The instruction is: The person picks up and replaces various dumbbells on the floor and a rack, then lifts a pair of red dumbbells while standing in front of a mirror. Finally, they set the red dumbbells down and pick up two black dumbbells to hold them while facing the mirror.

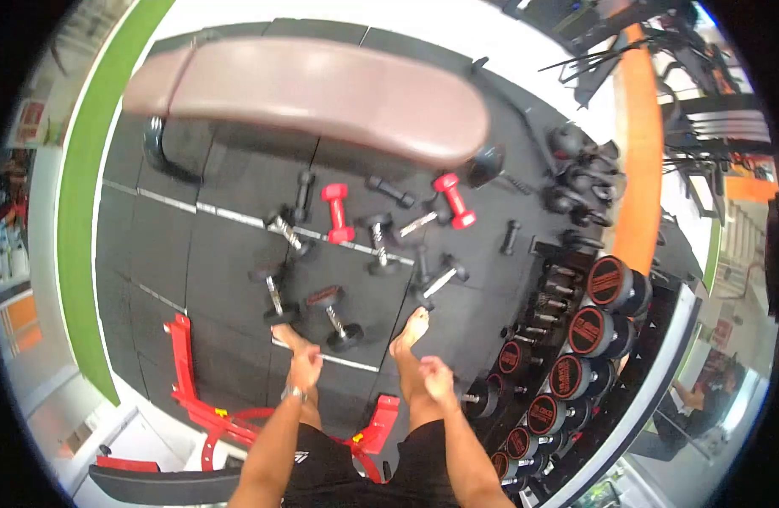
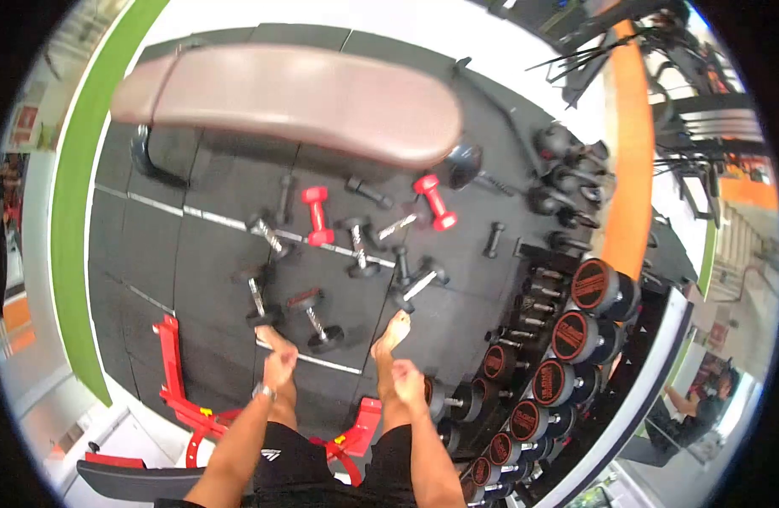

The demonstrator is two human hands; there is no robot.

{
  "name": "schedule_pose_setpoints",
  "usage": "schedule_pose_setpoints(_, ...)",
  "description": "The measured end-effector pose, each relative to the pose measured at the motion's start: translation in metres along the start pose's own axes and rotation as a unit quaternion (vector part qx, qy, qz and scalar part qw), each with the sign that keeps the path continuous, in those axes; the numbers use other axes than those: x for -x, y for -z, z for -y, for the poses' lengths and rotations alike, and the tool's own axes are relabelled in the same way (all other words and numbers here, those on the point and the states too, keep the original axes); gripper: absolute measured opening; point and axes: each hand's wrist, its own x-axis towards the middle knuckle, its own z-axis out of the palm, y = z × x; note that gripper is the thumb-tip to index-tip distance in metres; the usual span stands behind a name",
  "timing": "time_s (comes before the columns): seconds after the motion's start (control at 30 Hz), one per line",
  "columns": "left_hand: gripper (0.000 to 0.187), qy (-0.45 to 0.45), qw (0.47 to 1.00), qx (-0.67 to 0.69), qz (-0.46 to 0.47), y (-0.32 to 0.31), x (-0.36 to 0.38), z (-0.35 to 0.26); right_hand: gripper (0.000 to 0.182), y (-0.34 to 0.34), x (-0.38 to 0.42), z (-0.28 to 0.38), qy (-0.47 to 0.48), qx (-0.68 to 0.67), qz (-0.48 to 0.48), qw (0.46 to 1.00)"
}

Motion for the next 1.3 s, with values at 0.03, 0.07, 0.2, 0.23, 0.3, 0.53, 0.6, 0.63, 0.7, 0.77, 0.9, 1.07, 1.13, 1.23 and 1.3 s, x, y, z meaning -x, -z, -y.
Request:
schedule_pose_setpoints(0.03, 0.028, -0.003, 0.999, -0.030, 0.015, 0.000, 0.018, 0.005, 0.035, 0.014, 0.016, 0.018, -0.016, 0.151, 0.057, 0.987)
schedule_pose_setpoints(0.07, 0.031, -0.002, 0.998, -0.060, 0.029, -0.001, 0.037, 0.010, 0.040, 0.030, 0.033, 0.034, -0.037, 0.299, 0.114, 0.947)
schedule_pose_setpoints(0.2, 0.052, 0.061, 0.905, -0.399, 0.134, 0.002, 0.133, 0.009, 0.057, 0.074, 0.105, 0.074, -0.086, 0.325, 0.235, 0.912)
schedule_pose_setpoints(0.23, 0.052, 0.099, 0.903, -0.387, 0.160, -0.001, 0.159, 0.010, 0.059, 0.081, 0.117, 0.070, -0.090, 0.283, 0.254, 0.921)
schedule_pose_setpoints(0.3, 0.050, 0.131, 0.899, -0.381, 0.170, -0.006, 0.200, -0.012, 0.065, 0.094, 0.133, 0.054, -0.073, 0.215, 0.286, 0.931)
schedule_pose_setpoints(0.53, 0.026, -0.090, 0.974, -0.179, 0.107, 0.025, 0.205, -0.028, 0.057, 0.118, 0.190, 0.069, -0.040, 0.137, 0.293, 0.945)
schedule_pose_setpoints(0.6, 0.026, -0.065, 0.991, -0.040, 0.109, 0.037, 0.199, -0.033, 0.060, 0.105, 0.207, 0.064, -0.012, 0.116, 0.256, 0.959)
schedule_pose_setpoints(0.63, 0.029, -0.062, 0.993, -0.031, 0.099, 0.047, 0.197, -0.041, 0.059, 0.098, 0.221, 0.066, -0.010, 0.113, 0.213, 0.970)
schedule_pose_setpoints(0.7, 0.024, -0.067, 0.994, 0.043, 0.069, 0.066, 0.198, -0.054, 0.057, 0.087, 0.247, 0.071, 0.006, 0.106, 0.151, 0.983)
schedule_pose_setpoints(0.77, 0.023, -0.044, 0.987, 0.118, 0.102, 0.097, 0.207, -0.067, 0.055, 0.076, 0.272, 0.073, 0.027, 0.096, 0.124, 0.987)
schedule_pose_setpoints(0.9, 0.027, 0.000, 0.972, 0.206, 0.116, 0.140, 0.224, -0.040, 0.054, 0.052, 0.306, 0.062, 0.025, 0.166, 0.109, 0.980)
schedule_pose_setpoints(1.07, 0.022, 0.081, 0.974, 0.177, 0.116, 0.159, 0.240, 0.066, 0.021, 0.091, 0.365, 0.181, 0.069, -0.234, 0.049, 0.969)
schedule_pose_setpoints(1.13, 0.019, 0.109, 0.979, 0.119, 0.124, 0.163, 0.241, 0.115, 0.014, 0.121, 0.409, 0.257, 0.193, -0.372, 0.044, 0.907)
schedule_pose_setpoints(1.23, 0.017, 0.156, 0.979, 0.031, 0.124, 0.168, 0.249, 0.152, 0.011, 0.153, 0.478, 0.347, 0.425, -0.468, 0.092, 0.770)
schedule_pose_setpoints(1.3, 0.015, 0.192, 0.974, 0.037, 0.118, 0.164, 0.259, 0.155, 0.013, 0.175, 0.521, 0.392, 0.546, -0.429, 0.146, 0.705)
